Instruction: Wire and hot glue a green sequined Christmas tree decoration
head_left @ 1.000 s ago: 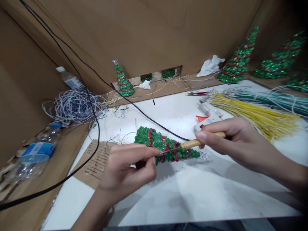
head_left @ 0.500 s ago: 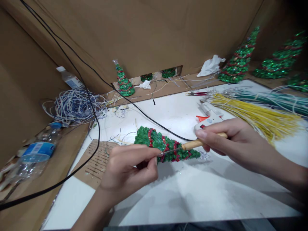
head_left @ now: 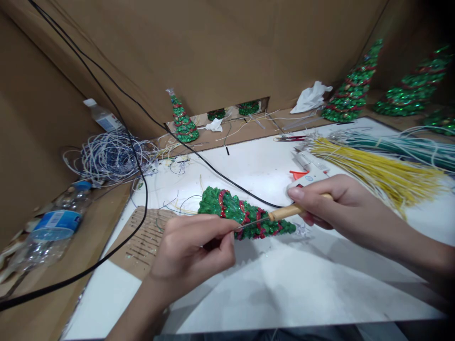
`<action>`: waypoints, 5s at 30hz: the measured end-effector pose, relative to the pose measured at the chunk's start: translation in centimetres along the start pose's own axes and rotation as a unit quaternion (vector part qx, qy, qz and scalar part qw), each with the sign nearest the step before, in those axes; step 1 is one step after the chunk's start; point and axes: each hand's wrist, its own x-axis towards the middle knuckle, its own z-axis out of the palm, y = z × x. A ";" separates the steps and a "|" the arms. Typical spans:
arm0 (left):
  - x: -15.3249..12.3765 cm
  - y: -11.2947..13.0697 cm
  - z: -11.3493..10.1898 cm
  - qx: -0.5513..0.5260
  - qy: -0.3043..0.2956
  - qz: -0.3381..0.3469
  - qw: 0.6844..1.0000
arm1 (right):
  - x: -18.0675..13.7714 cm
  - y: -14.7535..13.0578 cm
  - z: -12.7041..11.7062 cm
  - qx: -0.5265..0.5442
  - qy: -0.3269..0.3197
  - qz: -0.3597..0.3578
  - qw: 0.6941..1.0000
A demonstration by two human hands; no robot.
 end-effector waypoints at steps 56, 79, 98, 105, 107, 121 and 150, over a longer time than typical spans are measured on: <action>-0.4 -0.4 -0.1 -0.068 0.015 -0.035 0.997 | -0.1 -0.4 0.2 -0.006 0.026 -0.107 0.994; -0.7 -0.6 -0.4 -0.074 0.048 -0.051 0.995 | 0.2 -0.2 -0.1 -0.012 0.020 -0.085 0.996; -0.4 -0.4 -0.2 -0.210 0.037 -0.113 0.971 | -0.1 -0.2 0.2 0.009 0.016 -0.082 0.996; -0.3 -0.2 -0.5 -0.202 0.035 -0.090 0.975 | -0.3 0.2 0.4 0.058 -0.011 -0.049 0.997; -0.2 -0.2 -0.6 -0.203 0.031 -0.088 0.975 | -0.3 0.2 0.4 0.060 -0.018 -0.037 0.997; 0.4 -0.1 -0.9 -0.191 0.024 -0.075 0.978 | -0.3 0.5 0.2 0.020 -0.022 -0.024 0.999; 0.5 -0.3 -0.6 -0.181 0.020 -0.058 0.982 | -0.4 -0.1 0.0 0.001 0.029 -0.034 0.999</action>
